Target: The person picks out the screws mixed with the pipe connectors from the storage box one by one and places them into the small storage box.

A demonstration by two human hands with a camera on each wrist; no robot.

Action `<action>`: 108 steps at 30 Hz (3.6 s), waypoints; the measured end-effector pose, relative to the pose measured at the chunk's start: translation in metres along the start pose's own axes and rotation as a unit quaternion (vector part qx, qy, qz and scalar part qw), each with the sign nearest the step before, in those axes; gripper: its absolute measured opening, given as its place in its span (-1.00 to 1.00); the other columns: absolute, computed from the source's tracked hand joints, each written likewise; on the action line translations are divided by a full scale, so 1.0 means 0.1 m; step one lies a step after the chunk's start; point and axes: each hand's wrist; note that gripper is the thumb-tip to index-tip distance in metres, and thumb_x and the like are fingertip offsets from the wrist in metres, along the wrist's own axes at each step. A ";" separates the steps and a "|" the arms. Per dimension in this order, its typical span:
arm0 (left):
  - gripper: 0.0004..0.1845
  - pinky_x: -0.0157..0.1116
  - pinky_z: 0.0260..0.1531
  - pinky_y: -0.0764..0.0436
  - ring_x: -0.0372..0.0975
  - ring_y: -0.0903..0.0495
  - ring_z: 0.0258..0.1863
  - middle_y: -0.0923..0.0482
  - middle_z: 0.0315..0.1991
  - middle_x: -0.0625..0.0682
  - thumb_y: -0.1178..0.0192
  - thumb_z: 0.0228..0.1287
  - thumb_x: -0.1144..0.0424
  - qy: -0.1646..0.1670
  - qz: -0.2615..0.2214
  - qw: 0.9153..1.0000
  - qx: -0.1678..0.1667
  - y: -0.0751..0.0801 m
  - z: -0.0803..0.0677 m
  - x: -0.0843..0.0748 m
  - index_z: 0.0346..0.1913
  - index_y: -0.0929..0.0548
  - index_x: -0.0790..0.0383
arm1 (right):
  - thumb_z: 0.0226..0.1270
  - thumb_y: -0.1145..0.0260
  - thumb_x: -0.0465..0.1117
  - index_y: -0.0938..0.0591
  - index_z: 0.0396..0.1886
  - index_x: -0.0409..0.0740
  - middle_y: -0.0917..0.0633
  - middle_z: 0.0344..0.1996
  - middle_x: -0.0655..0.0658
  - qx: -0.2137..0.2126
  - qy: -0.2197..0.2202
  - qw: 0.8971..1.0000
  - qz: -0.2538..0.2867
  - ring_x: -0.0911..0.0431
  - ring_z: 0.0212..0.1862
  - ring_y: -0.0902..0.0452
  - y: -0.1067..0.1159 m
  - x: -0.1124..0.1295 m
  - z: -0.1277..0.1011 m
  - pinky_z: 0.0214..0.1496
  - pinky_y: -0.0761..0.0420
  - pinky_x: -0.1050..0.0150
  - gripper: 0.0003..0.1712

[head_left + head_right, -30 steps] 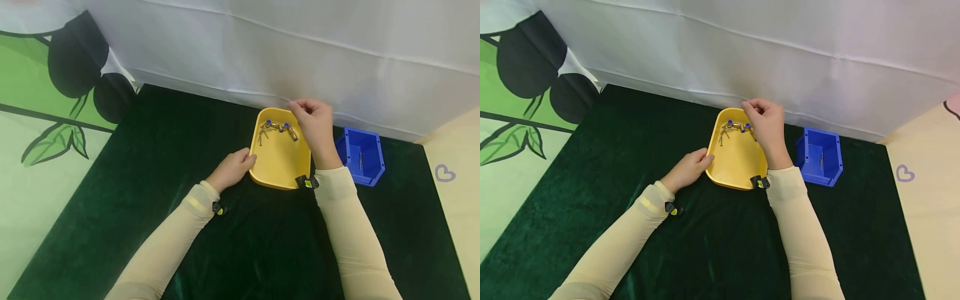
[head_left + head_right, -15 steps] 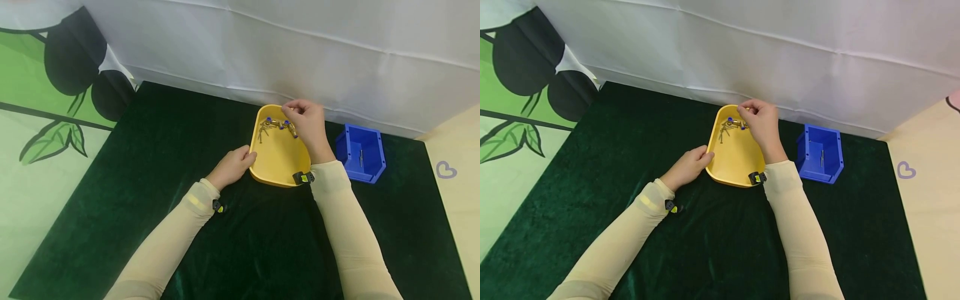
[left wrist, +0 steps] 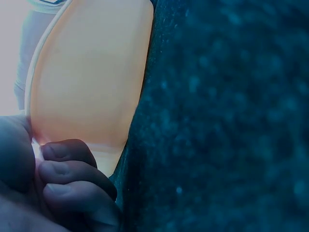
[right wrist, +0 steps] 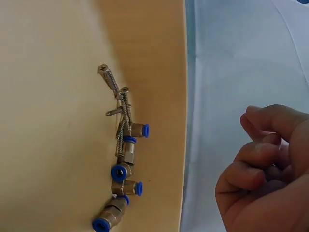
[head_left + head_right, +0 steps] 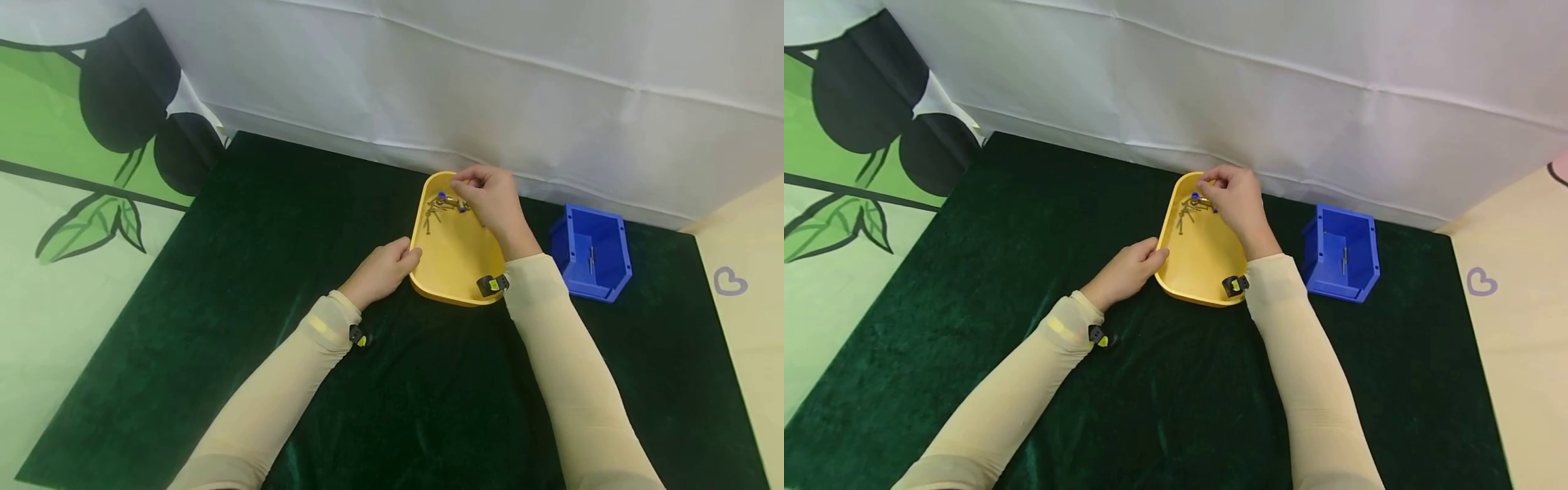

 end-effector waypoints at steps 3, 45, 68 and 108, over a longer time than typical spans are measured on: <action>-0.65 -0.26 -0.56 -0.36 -0.09 -0.46 -0.54 -0.51 -0.40 0.13 0.12 0.55 -0.11 0.001 0.007 1.000 0.000 -0.03 0.00 0.01 -0.05 -0.52 0.06 | 0.33 -0.39 -0.07 -0.77 -0.20 -0.08 -0.52 -0.53 -0.08 0.016 -0.006 1.000 -0.004 0.10 -0.51 -0.33 -0.05 -0.04 -0.01 -0.51 -0.32 0.32 -0.81; -0.64 -0.26 -0.57 -0.36 -0.12 -0.42 -0.55 -0.50 -0.38 0.12 0.14 0.56 -0.11 -0.014 0.010 1.000 0.003 -0.02 0.05 0.02 -0.06 -0.50 0.08 | 0.27 -0.44 -0.11 -0.73 -0.33 -0.08 -0.64 -0.36 -0.09 0.183 -0.013 0.970 -0.160 0.03 -0.28 -0.47 -0.36 -0.31 0.07 -0.24 -0.44 0.21 -0.86; -0.68 -0.24 -0.56 -0.34 -0.10 -0.39 -0.56 -0.44 -0.43 0.07 0.14 0.58 -0.07 -0.012 0.011 1.000 0.006 0.01 -0.02 0.02 -0.10 -0.50 0.07 | 0.27 -0.42 -0.13 -0.69 -0.38 -0.11 -0.65 -0.37 -0.08 0.193 0.008 0.957 -0.219 0.05 -0.26 -0.47 -0.48 -0.27 -0.01 -0.19 -0.42 0.23 -0.85; -0.62 -0.22 -0.50 -0.40 -0.09 -0.43 -0.49 -0.47 -0.38 0.07 0.13 0.56 -0.09 -0.023 -0.009 0.999 0.023 0.03 -0.01 0.08 -0.05 -0.51 0.14 | 0.33 -0.37 -0.15 -0.60 -0.23 -0.09 -0.59 -0.29 -0.09 0.206 0.006 0.951 -0.231 0.01 -0.14 -0.43 -0.57 -0.27 0.03 -0.01 -0.40 0.14 -0.85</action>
Point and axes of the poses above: each hand's wrist, its own z-axis towards the middle knuckle, its own y-axis out of the back of the hand, x = y × z
